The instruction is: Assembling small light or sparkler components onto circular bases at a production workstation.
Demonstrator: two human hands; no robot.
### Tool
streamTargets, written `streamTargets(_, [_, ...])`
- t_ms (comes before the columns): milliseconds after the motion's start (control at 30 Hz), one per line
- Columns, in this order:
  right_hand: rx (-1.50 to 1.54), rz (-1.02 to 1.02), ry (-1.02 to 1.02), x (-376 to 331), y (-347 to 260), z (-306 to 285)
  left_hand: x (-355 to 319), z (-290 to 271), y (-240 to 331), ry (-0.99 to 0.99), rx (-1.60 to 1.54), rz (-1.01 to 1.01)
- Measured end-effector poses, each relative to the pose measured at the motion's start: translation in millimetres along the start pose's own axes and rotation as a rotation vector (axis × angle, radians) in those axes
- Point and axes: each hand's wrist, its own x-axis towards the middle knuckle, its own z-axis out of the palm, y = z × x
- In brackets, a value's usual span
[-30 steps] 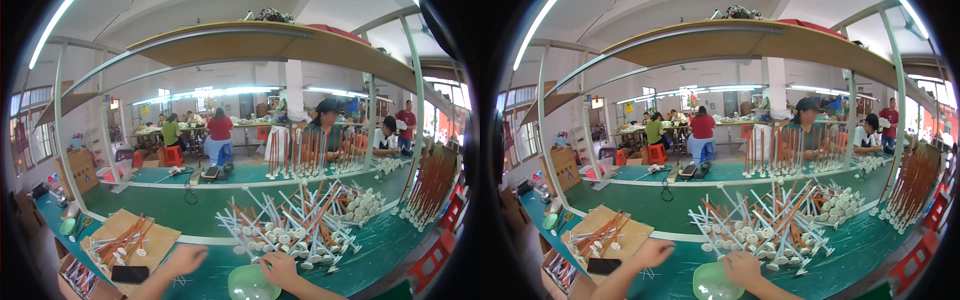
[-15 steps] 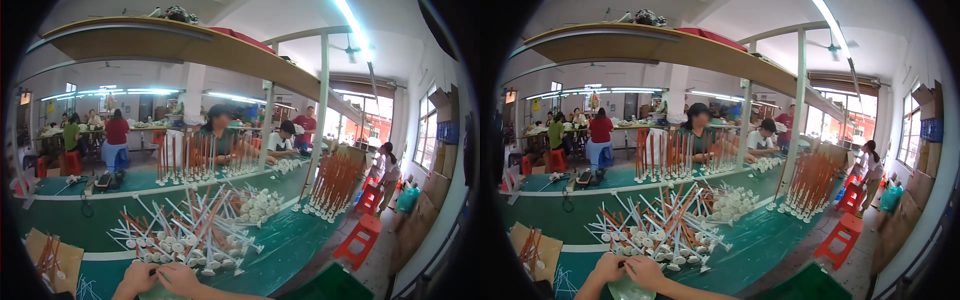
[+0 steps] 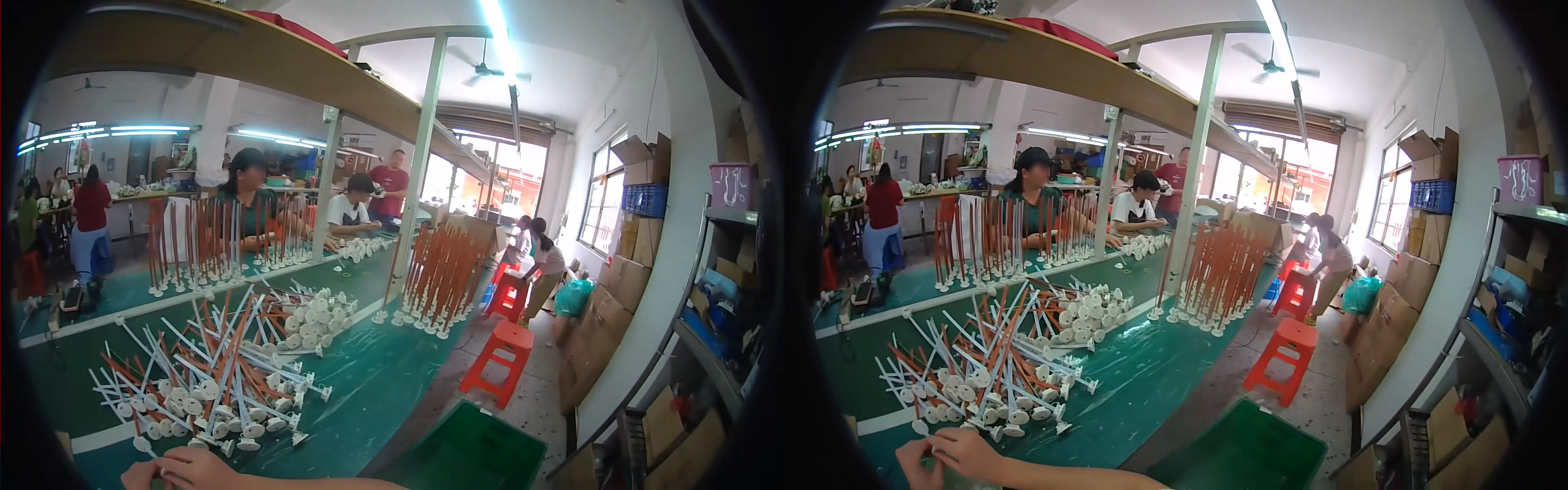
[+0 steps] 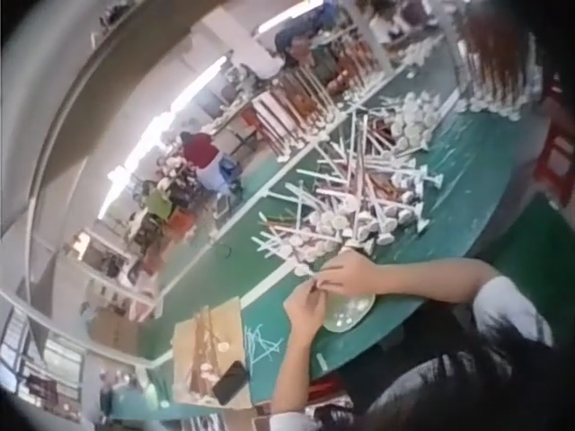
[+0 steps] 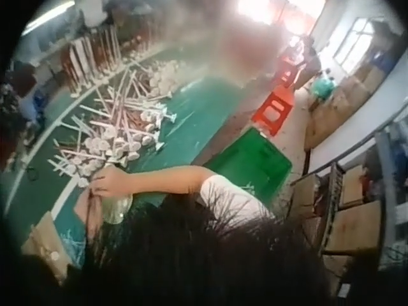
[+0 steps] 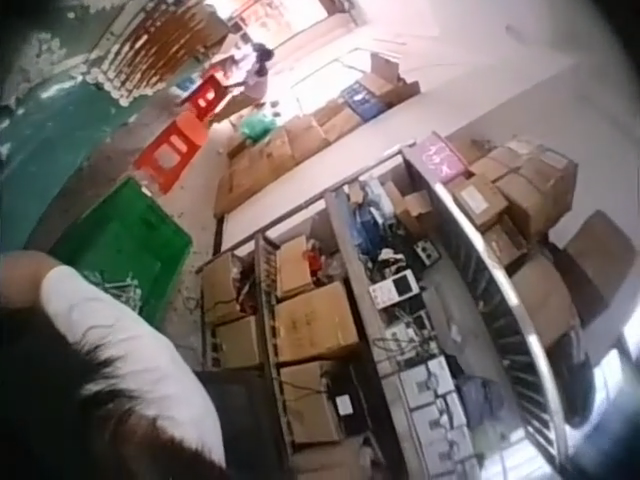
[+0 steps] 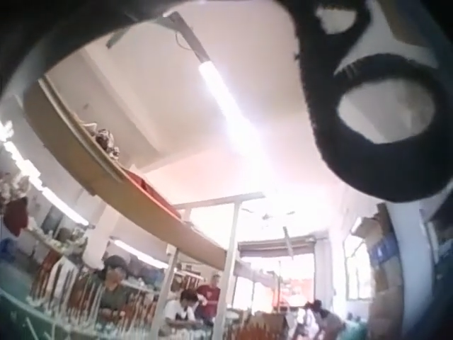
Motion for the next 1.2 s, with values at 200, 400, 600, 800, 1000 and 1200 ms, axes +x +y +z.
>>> streamTargets(200, [-0.221,-0.321,0.157,3,-12,-5,-9,-6,24,0.182,0.085,0.093])
streamTargets(400, [-0.133,-0.390,0.232,0,-10,-5,8,-19,55,-0.131,-0.204,-0.440])
streamTargets(600, [-0.121,-0.364,0.247,7,-27,-7,-3,16,-31,0.407,0.153,0.823])
streamTargets(800, [-0.081,-0.233,0.290,7,-36,-11,-8,6,31,0.075,-0.073,0.007])
streamTargets(1000, [-0.112,-0.176,0.177,2,-44,1,-35,23,10,0.159,-0.020,0.046])
streamTargets(1200, [-0.139,-0.234,0.229,-5,-26,1,-14,74,-108,-0.076,0.201,0.107])
